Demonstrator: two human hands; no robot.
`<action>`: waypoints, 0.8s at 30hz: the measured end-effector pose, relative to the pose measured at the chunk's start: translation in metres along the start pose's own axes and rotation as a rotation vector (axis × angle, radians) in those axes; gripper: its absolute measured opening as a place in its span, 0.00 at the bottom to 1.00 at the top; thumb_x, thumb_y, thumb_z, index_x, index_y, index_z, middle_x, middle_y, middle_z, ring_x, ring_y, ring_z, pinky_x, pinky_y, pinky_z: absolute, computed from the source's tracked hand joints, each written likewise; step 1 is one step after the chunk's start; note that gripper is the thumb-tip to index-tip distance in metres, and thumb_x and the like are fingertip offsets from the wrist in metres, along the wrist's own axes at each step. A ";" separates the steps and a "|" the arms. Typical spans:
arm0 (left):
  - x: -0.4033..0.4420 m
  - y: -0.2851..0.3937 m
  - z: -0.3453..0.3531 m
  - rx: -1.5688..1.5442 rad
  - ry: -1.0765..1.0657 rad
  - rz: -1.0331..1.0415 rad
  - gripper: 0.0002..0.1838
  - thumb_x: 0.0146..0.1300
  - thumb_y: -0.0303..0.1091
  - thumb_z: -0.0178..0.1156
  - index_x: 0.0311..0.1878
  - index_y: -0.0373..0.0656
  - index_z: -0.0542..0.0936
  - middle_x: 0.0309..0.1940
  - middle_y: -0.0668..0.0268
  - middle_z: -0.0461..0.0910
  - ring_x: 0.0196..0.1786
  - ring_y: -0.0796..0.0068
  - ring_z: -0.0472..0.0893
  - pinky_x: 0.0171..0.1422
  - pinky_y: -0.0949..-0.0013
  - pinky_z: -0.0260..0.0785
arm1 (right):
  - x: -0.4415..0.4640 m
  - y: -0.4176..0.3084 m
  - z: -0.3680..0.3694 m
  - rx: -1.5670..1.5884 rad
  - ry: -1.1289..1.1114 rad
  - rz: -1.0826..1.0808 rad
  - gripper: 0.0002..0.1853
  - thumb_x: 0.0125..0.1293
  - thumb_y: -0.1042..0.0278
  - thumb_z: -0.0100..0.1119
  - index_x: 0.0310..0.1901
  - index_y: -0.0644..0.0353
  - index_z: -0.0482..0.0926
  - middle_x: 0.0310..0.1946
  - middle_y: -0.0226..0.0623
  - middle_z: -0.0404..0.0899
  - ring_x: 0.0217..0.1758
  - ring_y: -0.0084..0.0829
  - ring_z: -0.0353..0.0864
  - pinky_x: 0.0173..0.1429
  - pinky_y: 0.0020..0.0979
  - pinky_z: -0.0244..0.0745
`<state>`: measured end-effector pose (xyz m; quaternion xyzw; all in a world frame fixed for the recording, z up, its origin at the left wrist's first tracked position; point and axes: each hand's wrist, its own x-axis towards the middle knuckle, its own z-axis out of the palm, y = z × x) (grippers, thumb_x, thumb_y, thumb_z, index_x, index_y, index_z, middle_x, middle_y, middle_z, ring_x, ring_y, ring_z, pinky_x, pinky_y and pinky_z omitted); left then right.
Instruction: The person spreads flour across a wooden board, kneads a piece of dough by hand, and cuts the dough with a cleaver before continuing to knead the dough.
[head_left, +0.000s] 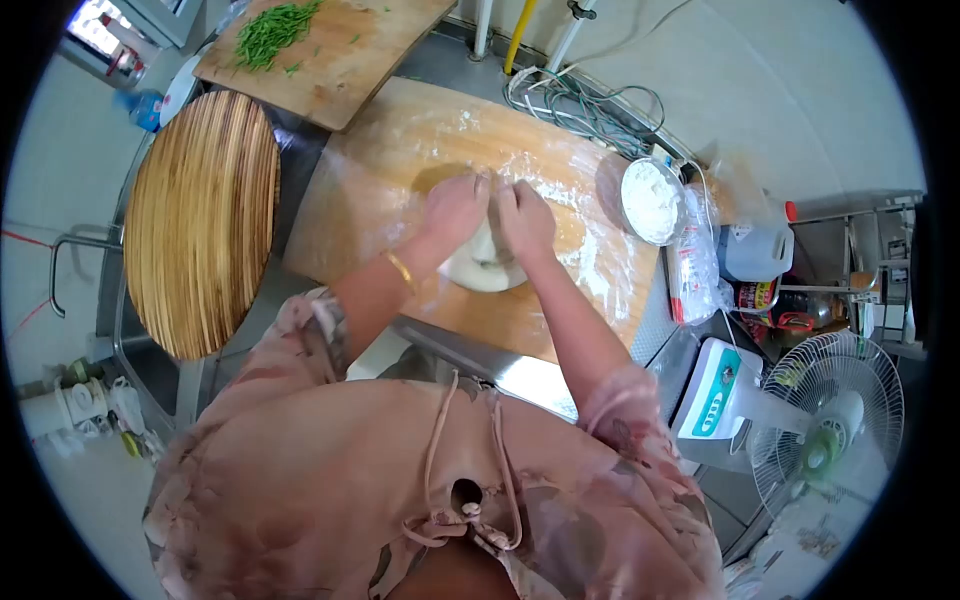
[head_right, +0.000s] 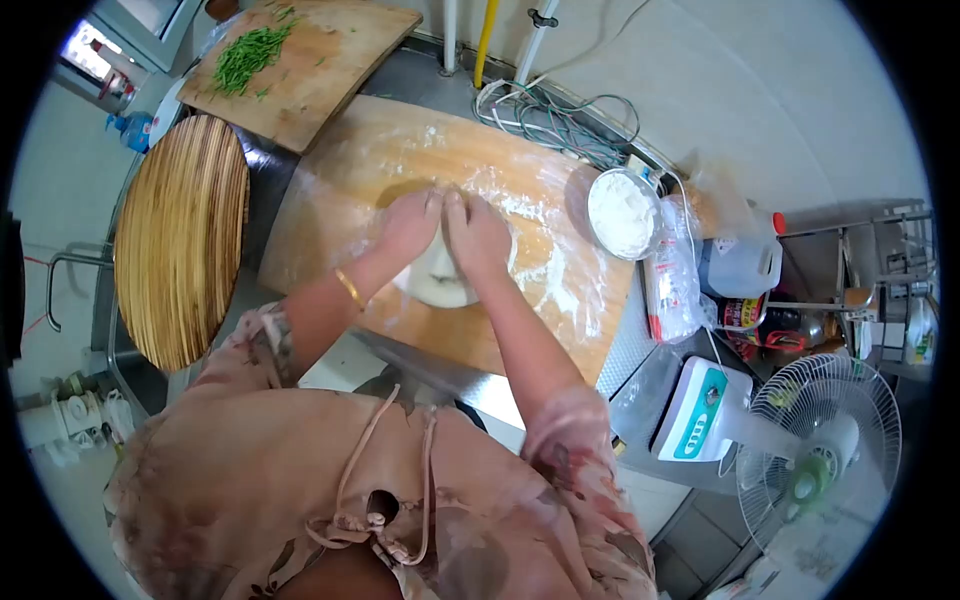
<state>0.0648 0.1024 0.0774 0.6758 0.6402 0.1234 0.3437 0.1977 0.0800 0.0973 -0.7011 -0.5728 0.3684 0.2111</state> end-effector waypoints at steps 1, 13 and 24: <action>-0.022 0.017 -0.013 0.061 0.011 0.017 0.18 0.69 0.42 0.46 0.52 0.42 0.78 0.55 0.55 0.78 0.61 0.56 0.74 0.66 0.55 0.62 | -0.020 -0.003 -0.005 -0.003 0.008 -0.005 0.23 0.69 0.48 0.43 0.42 0.61 0.79 0.49 0.47 0.76 0.57 0.47 0.70 0.61 0.49 0.61; -0.050 0.005 0.040 0.284 0.383 0.391 0.17 0.61 0.39 0.53 0.50 0.43 0.78 0.48 0.58 0.77 0.55 0.58 0.74 0.63 0.52 0.60 | -0.033 0.057 0.028 -0.412 0.295 -0.389 0.18 0.63 0.57 0.49 0.50 0.56 0.78 0.52 0.43 0.74 0.58 0.45 0.69 0.64 0.50 0.57; 0.054 0.004 0.038 0.445 0.461 0.163 0.22 0.69 0.46 0.46 0.54 0.42 0.79 0.60 0.55 0.75 0.63 0.56 0.73 0.68 0.52 0.59 | 0.077 0.050 0.025 -0.375 0.443 -0.359 0.19 0.67 0.56 0.45 0.45 0.61 0.79 0.54 0.44 0.76 0.58 0.43 0.71 0.63 0.50 0.59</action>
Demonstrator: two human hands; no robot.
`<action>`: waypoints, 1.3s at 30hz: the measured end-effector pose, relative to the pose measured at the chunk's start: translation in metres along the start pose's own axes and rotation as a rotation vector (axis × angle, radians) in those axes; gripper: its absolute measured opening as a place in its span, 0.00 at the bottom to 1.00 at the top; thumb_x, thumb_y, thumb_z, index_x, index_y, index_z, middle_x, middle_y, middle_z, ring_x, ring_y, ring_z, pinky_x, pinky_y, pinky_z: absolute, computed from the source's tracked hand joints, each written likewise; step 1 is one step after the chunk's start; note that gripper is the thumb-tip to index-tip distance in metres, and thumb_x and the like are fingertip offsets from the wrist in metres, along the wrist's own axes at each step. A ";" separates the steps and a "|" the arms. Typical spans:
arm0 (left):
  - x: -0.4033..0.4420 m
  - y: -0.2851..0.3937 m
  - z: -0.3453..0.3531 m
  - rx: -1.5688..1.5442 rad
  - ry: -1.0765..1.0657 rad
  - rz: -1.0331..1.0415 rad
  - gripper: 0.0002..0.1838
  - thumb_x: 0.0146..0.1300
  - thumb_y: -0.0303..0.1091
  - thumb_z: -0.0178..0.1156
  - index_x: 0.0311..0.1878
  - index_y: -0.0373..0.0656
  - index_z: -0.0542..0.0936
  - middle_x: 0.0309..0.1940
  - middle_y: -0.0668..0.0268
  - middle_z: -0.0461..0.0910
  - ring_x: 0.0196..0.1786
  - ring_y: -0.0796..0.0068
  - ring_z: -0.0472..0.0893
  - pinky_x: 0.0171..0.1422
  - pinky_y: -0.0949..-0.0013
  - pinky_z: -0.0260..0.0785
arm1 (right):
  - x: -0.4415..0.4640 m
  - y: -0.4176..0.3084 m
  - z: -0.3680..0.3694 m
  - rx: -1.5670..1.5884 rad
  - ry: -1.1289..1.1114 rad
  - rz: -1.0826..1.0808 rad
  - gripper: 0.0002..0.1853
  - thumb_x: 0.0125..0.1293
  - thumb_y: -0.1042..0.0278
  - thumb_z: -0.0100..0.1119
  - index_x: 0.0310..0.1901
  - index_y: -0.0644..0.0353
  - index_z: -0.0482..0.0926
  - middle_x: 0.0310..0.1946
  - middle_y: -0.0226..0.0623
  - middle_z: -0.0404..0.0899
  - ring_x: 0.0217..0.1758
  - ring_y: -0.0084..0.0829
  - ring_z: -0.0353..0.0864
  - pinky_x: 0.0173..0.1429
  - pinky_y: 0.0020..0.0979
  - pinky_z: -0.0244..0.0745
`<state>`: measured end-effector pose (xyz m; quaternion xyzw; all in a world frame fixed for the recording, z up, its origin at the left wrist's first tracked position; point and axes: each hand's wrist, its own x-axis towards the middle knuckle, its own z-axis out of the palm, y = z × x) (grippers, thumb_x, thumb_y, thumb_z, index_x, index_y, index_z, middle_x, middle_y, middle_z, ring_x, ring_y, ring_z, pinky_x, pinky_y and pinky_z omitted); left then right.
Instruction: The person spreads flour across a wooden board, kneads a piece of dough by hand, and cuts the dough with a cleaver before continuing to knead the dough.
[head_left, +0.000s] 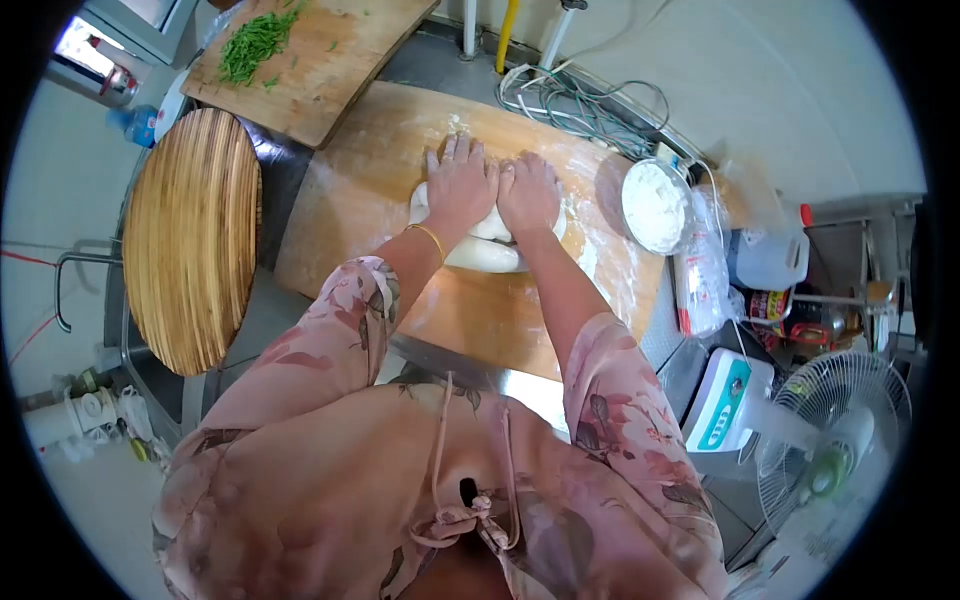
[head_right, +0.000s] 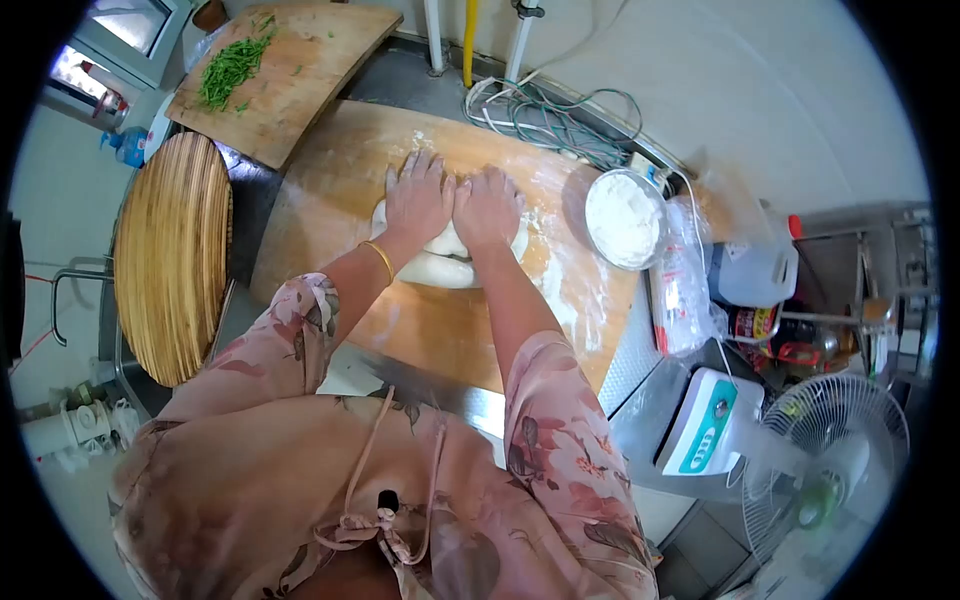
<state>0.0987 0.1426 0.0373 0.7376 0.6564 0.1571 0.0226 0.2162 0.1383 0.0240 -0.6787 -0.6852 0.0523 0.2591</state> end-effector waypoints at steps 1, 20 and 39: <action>0.002 0.002 -0.006 -0.038 -0.126 -0.053 0.22 0.69 0.46 0.46 0.53 0.42 0.80 0.60 0.54 0.75 0.63 0.55 0.73 0.67 0.53 0.60 | 0.000 -0.003 -0.009 0.070 -0.124 0.073 0.19 0.67 0.57 0.45 0.45 0.61 0.79 0.52 0.44 0.77 0.57 0.43 0.72 0.63 0.50 0.59; -0.036 -0.047 -0.038 -0.229 -0.106 -0.034 0.19 0.67 0.39 0.44 0.50 0.39 0.78 0.49 0.54 0.79 0.52 0.53 0.76 0.60 0.53 0.62 | -0.026 -0.057 -0.005 0.003 -0.190 -0.059 0.18 0.59 0.52 0.50 0.43 0.56 0.78 0.45 0.47 0.77 0.53 0.46 0.73 0.65 0.53 0.58; -0.150 -0.002 -0.050 -0.172 0.055 0.248 0.21 0.60 0.47 0.56 0.54 0.49 0.78 0.58 0.57 0.75 0.64 0.57 0.71 0.68 0.44 0.53 | -0.146 -0.017 -0.061 0.030 -0.024 -0.259 0.25 0.64 0.53 0.48 0.57 0.60 0.74 0.57 0.50 0.71 0.60 0.50 0.69 0.65 0.50 0.59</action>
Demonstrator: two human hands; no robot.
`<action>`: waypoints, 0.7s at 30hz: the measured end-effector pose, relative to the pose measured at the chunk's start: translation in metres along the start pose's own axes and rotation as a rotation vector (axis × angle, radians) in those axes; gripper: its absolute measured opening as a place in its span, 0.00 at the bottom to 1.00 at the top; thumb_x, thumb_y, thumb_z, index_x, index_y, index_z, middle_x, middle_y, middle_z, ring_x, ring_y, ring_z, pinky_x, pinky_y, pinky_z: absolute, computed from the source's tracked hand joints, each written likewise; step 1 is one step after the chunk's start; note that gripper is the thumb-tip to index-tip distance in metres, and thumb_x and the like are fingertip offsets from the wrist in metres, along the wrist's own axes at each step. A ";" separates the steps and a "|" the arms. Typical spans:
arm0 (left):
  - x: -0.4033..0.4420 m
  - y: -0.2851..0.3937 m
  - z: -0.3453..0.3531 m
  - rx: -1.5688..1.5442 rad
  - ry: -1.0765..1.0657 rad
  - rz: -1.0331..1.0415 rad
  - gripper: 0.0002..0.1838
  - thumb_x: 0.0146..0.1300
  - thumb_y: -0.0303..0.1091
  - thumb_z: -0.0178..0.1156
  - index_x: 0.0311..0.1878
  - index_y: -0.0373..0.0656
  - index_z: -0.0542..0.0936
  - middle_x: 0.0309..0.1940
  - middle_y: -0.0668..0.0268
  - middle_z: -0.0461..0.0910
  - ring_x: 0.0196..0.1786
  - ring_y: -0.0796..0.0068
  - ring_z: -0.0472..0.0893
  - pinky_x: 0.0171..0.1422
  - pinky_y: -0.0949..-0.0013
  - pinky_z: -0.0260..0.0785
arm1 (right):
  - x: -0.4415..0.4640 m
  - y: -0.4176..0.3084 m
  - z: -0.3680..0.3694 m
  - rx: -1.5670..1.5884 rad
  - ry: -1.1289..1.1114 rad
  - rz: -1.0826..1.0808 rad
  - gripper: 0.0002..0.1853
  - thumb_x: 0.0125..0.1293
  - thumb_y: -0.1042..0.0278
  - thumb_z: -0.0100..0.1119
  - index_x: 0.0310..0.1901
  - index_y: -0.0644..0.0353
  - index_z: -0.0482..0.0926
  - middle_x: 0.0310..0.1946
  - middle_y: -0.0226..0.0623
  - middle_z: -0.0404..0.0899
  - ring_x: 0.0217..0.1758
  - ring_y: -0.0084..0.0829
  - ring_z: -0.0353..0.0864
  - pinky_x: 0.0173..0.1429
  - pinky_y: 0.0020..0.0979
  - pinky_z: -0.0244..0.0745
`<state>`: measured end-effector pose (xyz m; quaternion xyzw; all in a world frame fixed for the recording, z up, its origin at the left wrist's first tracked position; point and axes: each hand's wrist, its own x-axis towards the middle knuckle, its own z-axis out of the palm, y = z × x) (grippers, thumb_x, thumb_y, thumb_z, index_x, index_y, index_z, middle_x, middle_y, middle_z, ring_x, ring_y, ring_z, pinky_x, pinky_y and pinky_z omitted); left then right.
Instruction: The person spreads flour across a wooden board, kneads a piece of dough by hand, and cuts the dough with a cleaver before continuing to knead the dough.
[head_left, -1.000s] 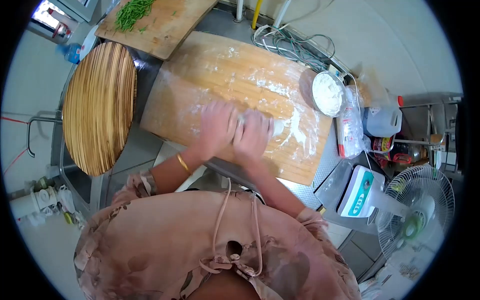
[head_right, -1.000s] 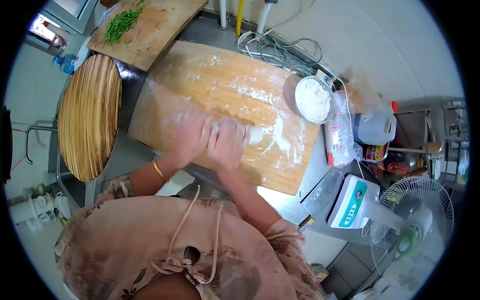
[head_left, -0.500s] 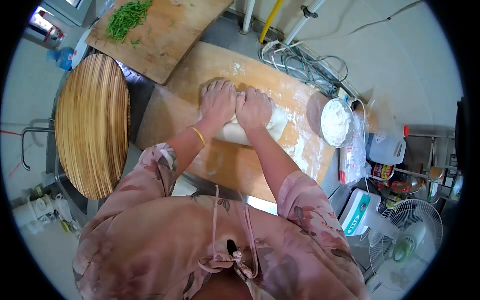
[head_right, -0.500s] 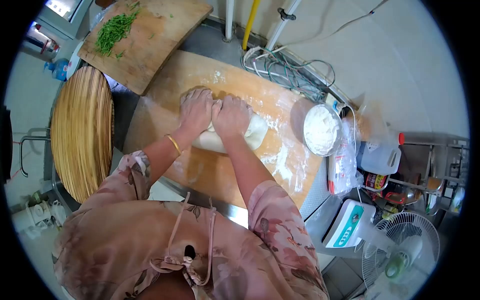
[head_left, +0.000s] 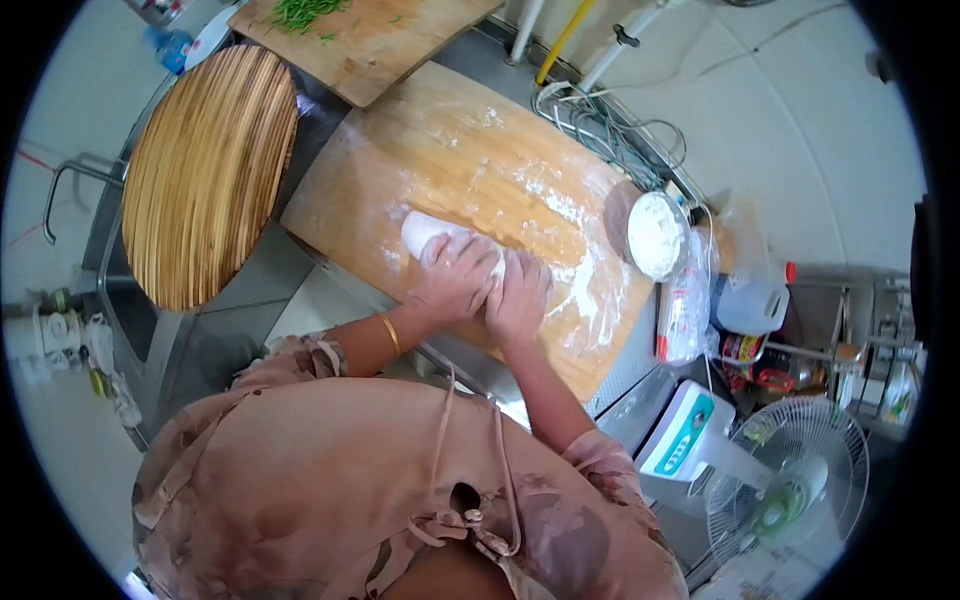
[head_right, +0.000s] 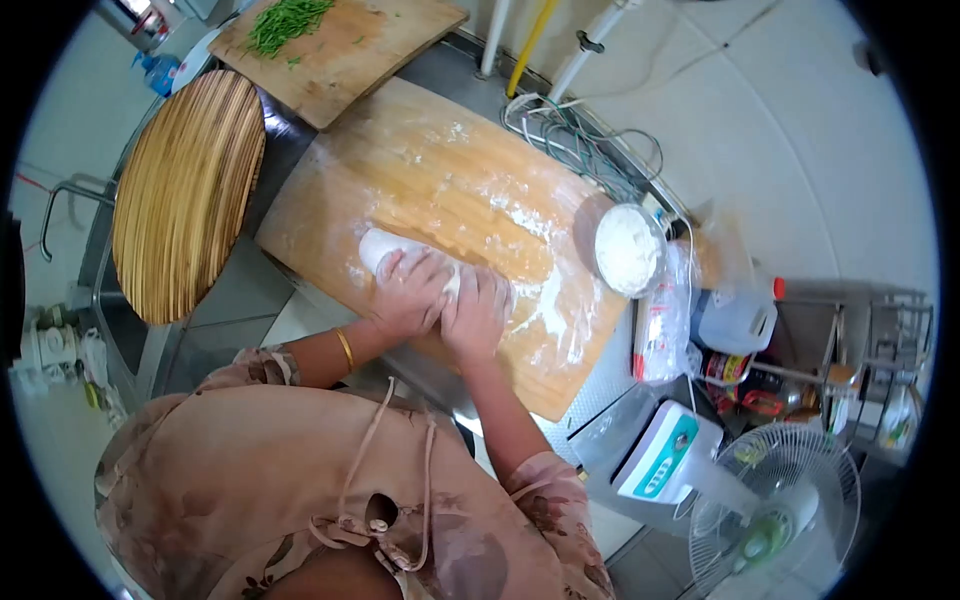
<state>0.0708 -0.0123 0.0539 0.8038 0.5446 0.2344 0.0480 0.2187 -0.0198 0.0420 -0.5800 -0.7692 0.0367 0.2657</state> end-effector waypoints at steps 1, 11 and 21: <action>-0.008 -0.008 0.007 0.024 0.009 0.081 0.22 0.60 0.47 0.56 0.56 0.50 0.77 0.59 0.59 0.73 0.65 0.58 0.69 0.69 0.42 0.50 | -0.002 0.003 0.003 -0.037 -0.016 -0.051 0.27 0.63 0.52 0.49 0.59 0.59 0.73 0.58 0.50 0.70 0.61 0.51 0.68 0.65 0.50 0.59; 0.130 -0.041 0.037 0.003 -0.186 -0.171 0.17 0.61 0.45 0.53 0.46 0.45 0.81 0.48 0.58 0.78 0.56 0.60 0.73 0.60 0.51 0.60 | 0.123 0.055 0.042 -0.162 -0.136 0.205 0.17 0.70 0.59 0.41 0.47 0.58 0.79 0.46 0.44 0.77 0.52 0.45 0.72 0.58 0.46 0.64; 0.159 -0.035 0.025 -0.065 -0.315 -0.345 0.23 0.67 0.52 0.48 0.42 0.41 0.81 0.48 0.54 0.80 0.55 0.55 0.76 0.59 0.49 0.62 | 0.138 0.076 0.044 0.106 -0.260 0.368 0.18 0.71 0.57 0.43 0.46 0.61 0.79 0.54 0.49 0.76 0.59 0.43 0.72 0.64 0.44 0.64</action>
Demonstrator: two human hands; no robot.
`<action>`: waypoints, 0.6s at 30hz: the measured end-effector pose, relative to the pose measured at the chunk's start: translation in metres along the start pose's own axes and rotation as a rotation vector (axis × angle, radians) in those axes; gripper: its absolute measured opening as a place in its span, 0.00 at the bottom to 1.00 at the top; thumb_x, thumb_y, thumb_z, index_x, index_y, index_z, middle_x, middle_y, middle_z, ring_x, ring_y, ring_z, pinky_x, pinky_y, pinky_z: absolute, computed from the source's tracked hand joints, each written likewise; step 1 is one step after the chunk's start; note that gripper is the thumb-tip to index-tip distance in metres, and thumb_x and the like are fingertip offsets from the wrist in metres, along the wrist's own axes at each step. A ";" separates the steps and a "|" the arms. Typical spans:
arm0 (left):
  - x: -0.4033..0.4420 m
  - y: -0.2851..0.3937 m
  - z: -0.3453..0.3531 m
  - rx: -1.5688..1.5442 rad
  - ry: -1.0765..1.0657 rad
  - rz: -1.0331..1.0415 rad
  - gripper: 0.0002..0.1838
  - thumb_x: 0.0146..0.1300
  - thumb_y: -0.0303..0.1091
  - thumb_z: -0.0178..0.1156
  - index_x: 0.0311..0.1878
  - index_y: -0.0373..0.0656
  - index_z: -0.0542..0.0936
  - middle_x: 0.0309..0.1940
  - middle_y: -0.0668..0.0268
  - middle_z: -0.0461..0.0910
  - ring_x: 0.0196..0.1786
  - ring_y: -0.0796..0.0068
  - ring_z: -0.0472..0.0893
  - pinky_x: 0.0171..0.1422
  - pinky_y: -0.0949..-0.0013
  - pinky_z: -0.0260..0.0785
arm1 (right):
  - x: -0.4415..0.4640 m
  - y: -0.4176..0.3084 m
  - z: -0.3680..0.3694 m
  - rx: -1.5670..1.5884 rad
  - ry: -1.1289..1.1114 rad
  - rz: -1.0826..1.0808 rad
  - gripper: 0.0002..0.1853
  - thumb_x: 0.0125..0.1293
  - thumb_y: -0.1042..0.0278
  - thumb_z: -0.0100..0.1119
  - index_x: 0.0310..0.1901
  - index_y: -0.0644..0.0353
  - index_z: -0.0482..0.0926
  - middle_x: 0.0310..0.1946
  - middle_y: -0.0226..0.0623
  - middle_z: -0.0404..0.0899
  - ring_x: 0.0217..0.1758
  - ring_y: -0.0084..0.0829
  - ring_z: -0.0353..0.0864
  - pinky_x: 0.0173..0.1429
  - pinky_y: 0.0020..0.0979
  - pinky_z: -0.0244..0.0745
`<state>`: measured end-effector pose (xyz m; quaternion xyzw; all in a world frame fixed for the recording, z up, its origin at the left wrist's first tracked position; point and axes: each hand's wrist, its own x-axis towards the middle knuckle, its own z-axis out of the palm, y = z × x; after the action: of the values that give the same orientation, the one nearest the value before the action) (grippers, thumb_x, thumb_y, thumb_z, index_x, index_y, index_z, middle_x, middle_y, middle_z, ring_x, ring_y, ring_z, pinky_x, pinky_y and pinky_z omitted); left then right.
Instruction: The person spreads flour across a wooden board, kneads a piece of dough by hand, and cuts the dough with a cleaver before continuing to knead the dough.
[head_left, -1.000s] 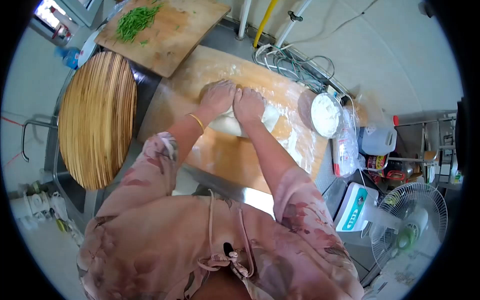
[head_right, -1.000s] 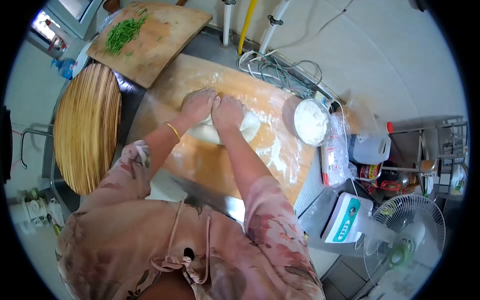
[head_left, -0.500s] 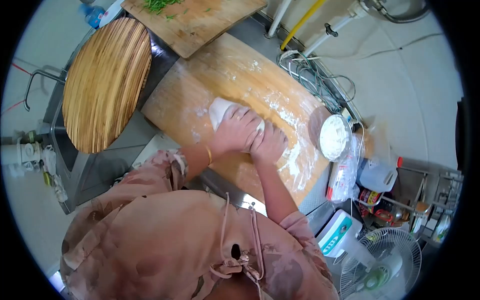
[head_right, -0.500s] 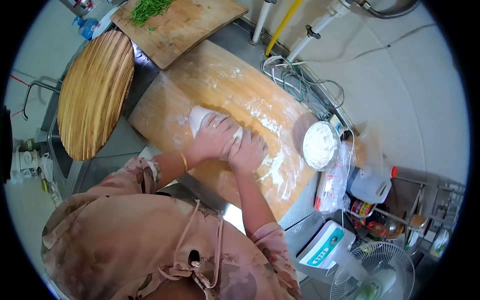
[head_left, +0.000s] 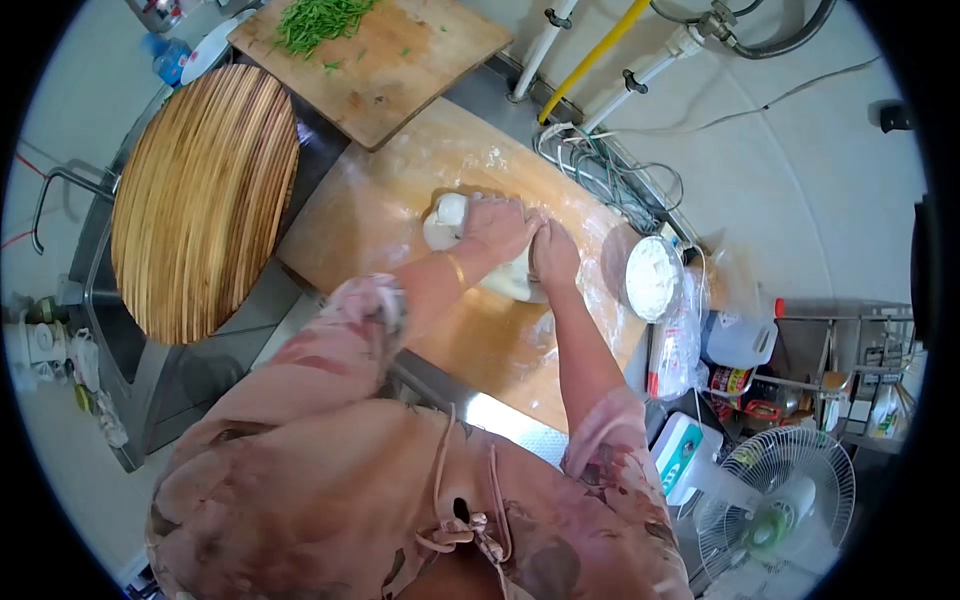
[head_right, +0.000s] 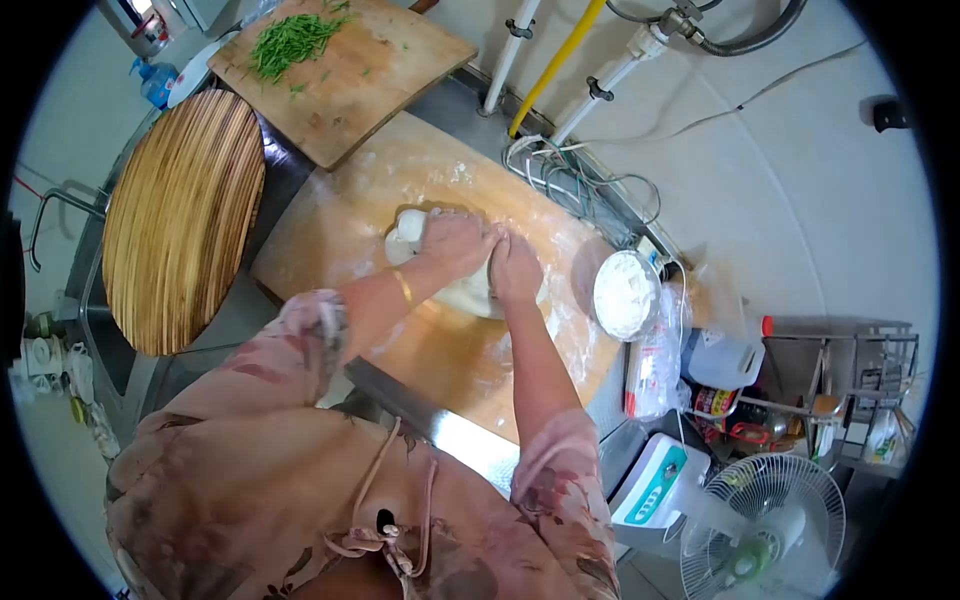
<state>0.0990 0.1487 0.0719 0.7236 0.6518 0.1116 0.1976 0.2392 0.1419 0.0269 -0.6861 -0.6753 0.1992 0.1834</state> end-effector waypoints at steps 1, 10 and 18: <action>-0.011 0.001 -0.027 -0.092 -0.264 -0.007 0.24 0.67 0.53 0.48 0.43 0.40 0.81 0.50 0.53 0.79 0.57 0.56 0.75 0.60 0.49 0.62 | -0.018 -0.033 -0.036 0.046 -0.146 0.145 0.18 0.71 0.56 0.43 0.47 0.61 0.78 0.54 0.50 0.76 0.59 0.43 0.73 0.64 0.43 0.64; -0.127 -0.094 -0.003 0.008 0.445 0.350 0.22 0.60 0.43 0.52 0.54 0.40 0.76 0.50 0.56 0.77 0.54 0.55 0.74 0.63 0.47 0.59 | -0.122 -0.074 0.041 -0.223 0.337 -0.505 0.30 0.58 0.47 0.55 0.61 0.51 0.71 0.61 0.44 0.70 0.64 0.51 0.67 0.69 0.60 0.50; -0.006 -0.081 -0.003 0.004 0.230 -0.021 0.16 0.68 0.44 0.46 0.45 0.45 0.79 0.47 0.62 0.79 0.56 0.60 0.74 0.61 0.52 0.61 | 0.007 -0.085 0.039 -0.270 0.091 -0.128 0.17 0.61 0.51 0.50 0.40 0.56 0.77 0.42 0.43 0.77 0.49 0.43 0.74 0.54 0.50 0.63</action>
<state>0.0244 0.1495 0.0407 0.6997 0.6778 0.1904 0.1212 0.1467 0.1498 0.0380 -0.6685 -0.7291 0.0631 0.1324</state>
